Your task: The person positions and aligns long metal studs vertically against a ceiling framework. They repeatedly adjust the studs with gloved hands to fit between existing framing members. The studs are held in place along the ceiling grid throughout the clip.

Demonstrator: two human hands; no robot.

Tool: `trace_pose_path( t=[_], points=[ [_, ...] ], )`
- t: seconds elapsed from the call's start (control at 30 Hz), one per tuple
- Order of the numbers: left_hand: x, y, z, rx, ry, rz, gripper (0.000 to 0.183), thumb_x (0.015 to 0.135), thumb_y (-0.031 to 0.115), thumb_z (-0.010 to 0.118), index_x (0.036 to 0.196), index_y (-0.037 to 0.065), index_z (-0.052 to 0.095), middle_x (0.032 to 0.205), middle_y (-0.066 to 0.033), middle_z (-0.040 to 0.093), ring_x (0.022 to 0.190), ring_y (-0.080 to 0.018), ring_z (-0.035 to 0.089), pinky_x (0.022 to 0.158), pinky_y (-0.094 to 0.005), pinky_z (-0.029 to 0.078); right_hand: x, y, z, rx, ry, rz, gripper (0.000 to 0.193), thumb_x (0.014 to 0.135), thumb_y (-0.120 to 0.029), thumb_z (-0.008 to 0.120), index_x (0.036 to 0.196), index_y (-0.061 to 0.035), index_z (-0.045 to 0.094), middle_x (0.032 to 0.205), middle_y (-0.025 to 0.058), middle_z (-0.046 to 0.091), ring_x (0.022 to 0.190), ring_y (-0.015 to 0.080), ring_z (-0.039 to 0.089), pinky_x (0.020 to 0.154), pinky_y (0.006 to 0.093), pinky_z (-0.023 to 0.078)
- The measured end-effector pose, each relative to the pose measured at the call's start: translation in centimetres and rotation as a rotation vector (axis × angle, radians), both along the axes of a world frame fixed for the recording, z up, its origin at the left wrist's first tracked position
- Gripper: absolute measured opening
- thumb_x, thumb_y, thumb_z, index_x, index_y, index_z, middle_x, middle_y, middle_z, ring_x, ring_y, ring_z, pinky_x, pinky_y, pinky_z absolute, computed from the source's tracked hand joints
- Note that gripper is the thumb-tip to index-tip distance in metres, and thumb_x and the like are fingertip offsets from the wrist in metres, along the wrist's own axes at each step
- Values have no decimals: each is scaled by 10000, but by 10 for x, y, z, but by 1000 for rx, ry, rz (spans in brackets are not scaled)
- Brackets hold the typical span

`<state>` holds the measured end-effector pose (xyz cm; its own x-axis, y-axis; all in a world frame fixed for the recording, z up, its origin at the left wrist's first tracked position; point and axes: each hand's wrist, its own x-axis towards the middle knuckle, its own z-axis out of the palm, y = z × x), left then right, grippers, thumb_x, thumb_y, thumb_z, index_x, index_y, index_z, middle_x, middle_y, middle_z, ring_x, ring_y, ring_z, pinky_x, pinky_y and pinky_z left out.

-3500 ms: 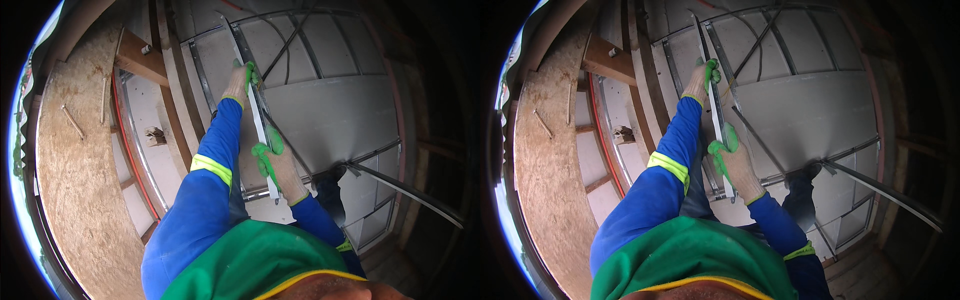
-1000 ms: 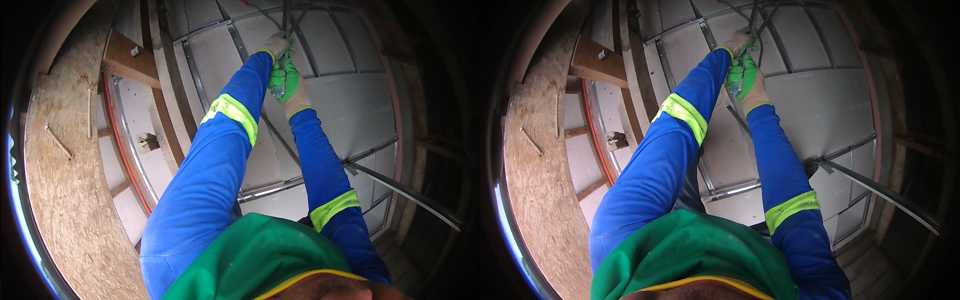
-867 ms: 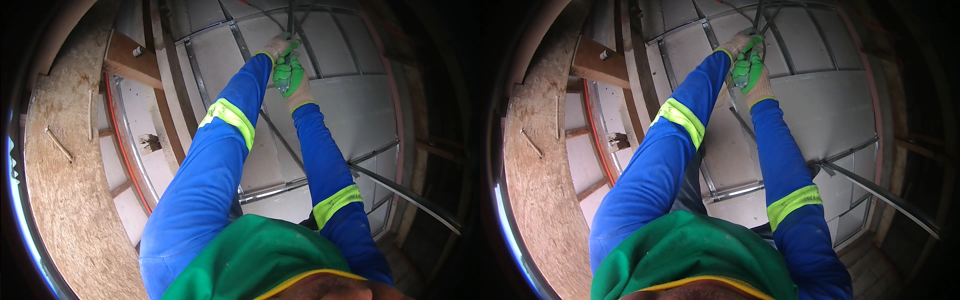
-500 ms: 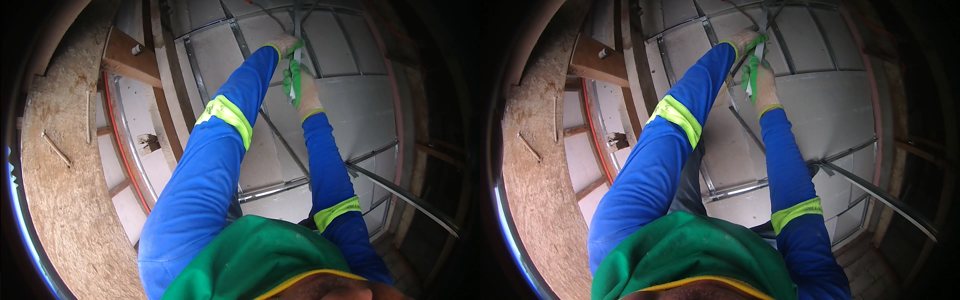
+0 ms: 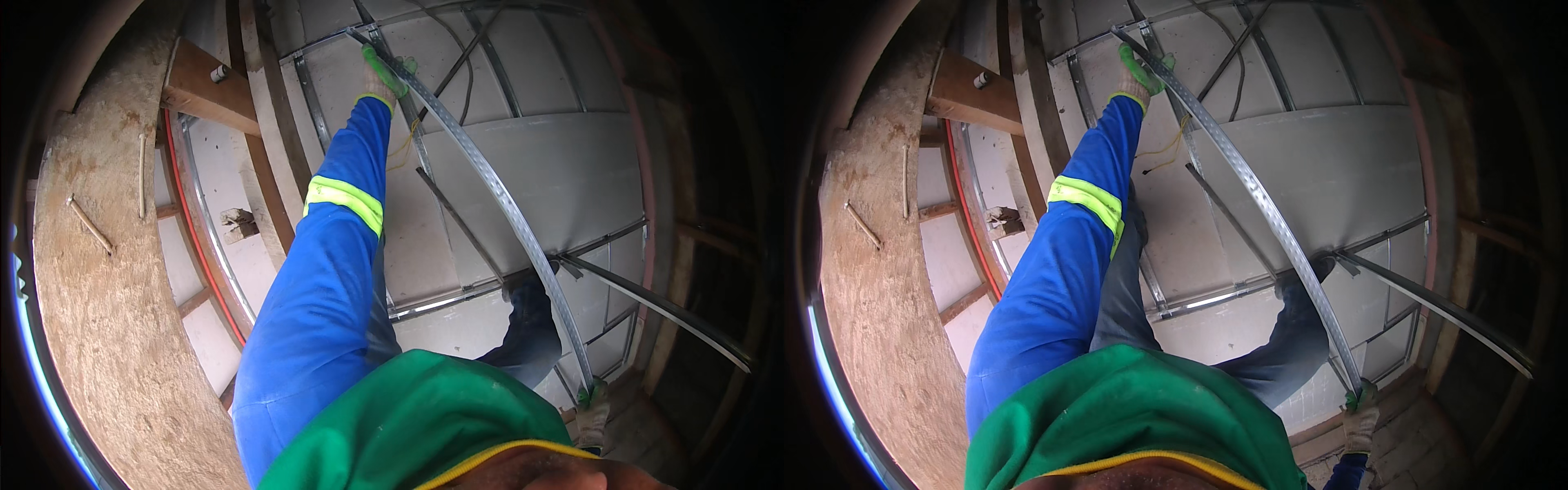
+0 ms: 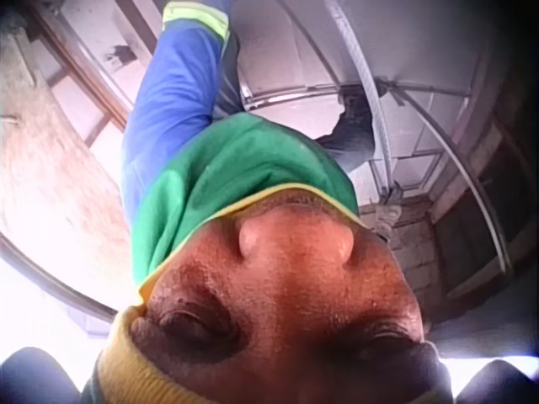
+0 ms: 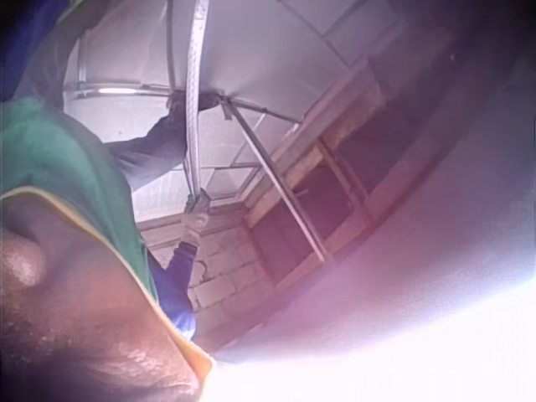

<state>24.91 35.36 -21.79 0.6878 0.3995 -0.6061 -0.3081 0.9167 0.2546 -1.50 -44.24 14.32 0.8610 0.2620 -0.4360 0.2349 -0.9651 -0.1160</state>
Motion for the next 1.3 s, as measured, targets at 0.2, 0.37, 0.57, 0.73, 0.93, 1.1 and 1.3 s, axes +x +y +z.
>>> trace_pose_path(
  t=[0.2,0.37,0.57,0.73,0.93,1.1,1.3],
  points=[
    [-39,12,-19,238,438,-125,477,996,543,681,1003,82,561,774,-104,592,571,-276,612,499,-384,555,-44,-37,7,204,247,-644,314,876,-79,764,1143,-57,601,945,98,685,842,239,688,680,383,565],
    [-48,5,5,280,215,-199,443,1008,526,686,867,121,575,668,-29,551,438,-178,480,387,-312,384,-63,53,-23,251,579,-446,128,905,-131,733,994,-69,665,769,68,662,671,166,652,598,365,540],
    [-36,-16,49,339,147,31,455,1024,552,647,869,132,570,612,16,467,434,-146,435,391,-297,350,-118,53,-93,218,438,-90,185,977,-163,677,1145,-87,691,822,94,676,699,214,647,644,366,535],
    [-15,-24,45,264,-53,-71,426,1036,521,643,870,137,559,630,28,446,474,-125,430,401,-272,355,-145,43,-85,231,341,-118,212,993,-223,686,1169,-106,689,889,107,711,704,258,665,637,408,542],
    [-32,-94,68,357,199,-170,421,1008,461,706,1048,65,569,767,-49,603,556,-204,610,437,-346,515,-113,108,-60,197,150,-189,163,951,-275,710,949,-118,669,717,122,682,602,356,678,562,443,536],
    [-26,-175,92,344,231,-351,355,1002,336,739,1148,58,574,859,-97,648,639,-241,677,522,-363,580,-61,187,-58,529,429,-369,463,1018,-178,665,1451,-103,518,827,72,658,658,194,653,613,343,536],
    [-45,-198,132,614,243,-567,413,1018,251,701,1289,4,511,1007,-117,651,714,-217,692,589,-368,613,9,267,-73,1034,874,-726,683,1011,0,549,1646,-151,347,912,54,613,640,116,570,566,247,496]
  ],
)
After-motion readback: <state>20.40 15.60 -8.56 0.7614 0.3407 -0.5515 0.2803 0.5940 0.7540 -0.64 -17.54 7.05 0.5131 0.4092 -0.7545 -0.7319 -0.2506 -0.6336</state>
